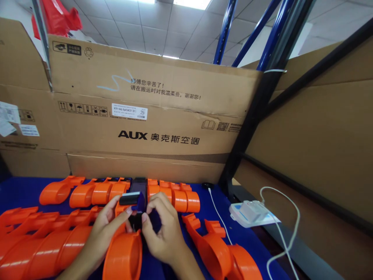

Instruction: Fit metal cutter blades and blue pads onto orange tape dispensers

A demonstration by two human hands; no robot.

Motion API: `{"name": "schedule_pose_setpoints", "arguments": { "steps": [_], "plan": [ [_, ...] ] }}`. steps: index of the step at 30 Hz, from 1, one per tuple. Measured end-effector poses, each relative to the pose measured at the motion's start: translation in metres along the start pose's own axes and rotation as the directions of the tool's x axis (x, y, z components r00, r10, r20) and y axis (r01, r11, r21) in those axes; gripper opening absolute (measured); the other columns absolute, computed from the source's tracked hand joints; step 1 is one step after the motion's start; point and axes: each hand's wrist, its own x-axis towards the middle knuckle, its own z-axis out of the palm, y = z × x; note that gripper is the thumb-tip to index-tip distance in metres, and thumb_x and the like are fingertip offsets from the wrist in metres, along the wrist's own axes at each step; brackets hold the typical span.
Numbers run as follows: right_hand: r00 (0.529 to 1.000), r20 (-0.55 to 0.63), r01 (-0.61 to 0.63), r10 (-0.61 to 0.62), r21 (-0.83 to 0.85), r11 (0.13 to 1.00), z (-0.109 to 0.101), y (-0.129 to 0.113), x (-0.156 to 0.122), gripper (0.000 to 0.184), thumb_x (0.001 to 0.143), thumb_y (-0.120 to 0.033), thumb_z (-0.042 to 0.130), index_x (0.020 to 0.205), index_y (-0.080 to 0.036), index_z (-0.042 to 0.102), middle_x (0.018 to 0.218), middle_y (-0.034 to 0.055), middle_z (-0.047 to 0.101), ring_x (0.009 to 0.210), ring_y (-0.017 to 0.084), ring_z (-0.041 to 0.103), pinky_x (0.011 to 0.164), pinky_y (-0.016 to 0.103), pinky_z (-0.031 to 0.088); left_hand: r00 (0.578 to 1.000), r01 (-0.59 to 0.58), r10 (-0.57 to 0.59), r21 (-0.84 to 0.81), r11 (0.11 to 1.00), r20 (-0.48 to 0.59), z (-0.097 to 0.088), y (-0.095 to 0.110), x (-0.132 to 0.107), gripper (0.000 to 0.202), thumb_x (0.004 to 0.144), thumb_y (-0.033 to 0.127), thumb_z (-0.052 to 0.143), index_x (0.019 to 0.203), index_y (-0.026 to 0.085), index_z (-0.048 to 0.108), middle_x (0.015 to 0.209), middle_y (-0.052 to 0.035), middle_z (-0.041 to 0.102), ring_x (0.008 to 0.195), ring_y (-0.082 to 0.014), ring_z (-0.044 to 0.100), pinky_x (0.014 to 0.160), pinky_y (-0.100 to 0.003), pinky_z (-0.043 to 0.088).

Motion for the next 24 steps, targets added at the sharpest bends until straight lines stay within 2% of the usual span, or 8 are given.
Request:
{"name": "schedule_pose_setpoints", "arguments": {
  "steps": [3,6,8,9,11,14,20,24],
  "plan": [
    [0.975,-0.088,-0.177,0.203,0.240,0.955,0.001,0.002,0.001,0.013,0.096,-0.035,0.052,0.095,-0.024,0.057,0.087,0.0041,0.059,0.083,0.022,0.058,0.076,0.034,0.048,0.996,0.036,-0.029,-0.078,0.996,0.086,0.002,0.003,0.000,0.051,0.079,0.035,0.078,0.122,0.022,0.055,0.090,-0.0050,0.076,0.054,-0.0142,0.067,0.062,-0.029,0.057],
    [0.929,0.097,-0.359,0.357,0.477,0.803,0.004,0.000,0.002,0.032,0.097,-0.042,0.052,0.126,-0.027,0.052,0.101,0.0061,0.066,0.096,0.024,0.065,0.082,0.036,0.050,0.975,0.135,-0.106,-0.145,0.980,0.195,0.006,0.006,-0.003,0.069,0.077,0.033,0.080,0.136,0.023,0.044,0.081,-0.0045,0.076,0.048,-0.0173,0.068,0.052,-0.029,0.055],
    [0.901,0.229,-0.433,0.369,0.543,0.720,0.005,-0.002,0.002,0.039,0.097,-0.046,0.052,0.131,-0.028,0.050,0.105,0.0066,0.068,0.100,0.026,0.067,0.085,0.038,0.051,0.952,0.202,-0.156,-0.155,0.967,0.263,0.008,0.007,-0.006,0.074,0.079,0.033,0.078,0.142,0.023,0.040,0.072,-0.0035,0.075,0.049,-0.0198,0.070,0.052,-0.030,0.056],
    [0.894,0.256,-0.447,0.367,0.551,0.704,0.005,-0.003,0.002,0.039,0.096,-0.048,0.052,0.130,-0.028,0.051,0.106,0.0066,0.069,0.101,0.026,0.067,0.088,0.039,0.050,0.940,0.229,-0.179,-0.150,0.962,0.290,0.008,0.008,-0.008,0.075,0.079,0.033,0.079,0.142,0.024,0.041,0.074,-0.0049,0.075,0.052,-0.0212,0.072,0.054,-0.032,0.057],
    [0.895,0.245,-0.446,0.374,0.544,0.711,0.006,-0.004,0.001,0.038,0.095,-0.050,0.055,0.126,-0.028,0.055,0.106,0.0063,0.069,0.103,0.026,0.066,0.091,0.039,0.049,0.929,0.244,-0.190,-0.142,0.959,0.318,0.009,0.008,-0.012,0.076,0.073,0.032,0.085,0.139,0.027,0.048,0.100,-0.0120,0.076,0.063,-0.0245,0.075,0.060,-0.037,0.060],
    [0.904,0.211,-0.427,0.372,0.512,0.745,0.008,-0.004,0.000,0.037,0.091,-0.052,0.061,0.118,-0.027,0.056,0.103,0.0054,0.067,0.100,0.024,0.065,0.088,0.035,0.049,0.925,0.214,-0.152,-0.147,0.966,0.349,0.009,0.007,-0.017,0.078,0.065,0.030,0.090,0.134,0.033,0.055,0.141,-0.0156,0.058,0.083,-0.0293,0.076,0.069,-0.042,0.062],
    [0.901,0.256,-0.433,0.351,0.477,0.765,0.016,0.001,0.001,0.029,0.089,-0.049,0.066,0.102,-0.025,0.054,0.090,0.0015,0.060,0.077,0.017,0.058,0.067,0.027,0.051,0.931,0.246,-0.228,-0.029,0.969,0.286,0.010,0.006,-0.015,0.066,0.079,0.043,0.077,0.138,0.030,0.051,0.128,-0.0165,0.064,0.066,-0.0220,0.073,0.063,-0.043,0.063],
    [0.887,0.279,-0.462,0.368,0.501,0.732,0.020,0.001,-0.001,0.027,0.092,-0.049,0.061,0.096,-0.025,0.049,0.087,-0.0011,0.057,0.059,0.011,0.050,0.049,0.021,0.044,0.934,0.232,-0.214,-0.031,0.972,0.286,0.011,0.008,-0.014,0.062,0.080,0.043,0.074,0.136,0.032,0.051,0.135,-0.0156,0.058,0.062,-0.0207,0.073,0.058,-0.043,0.063]
  ]
}}
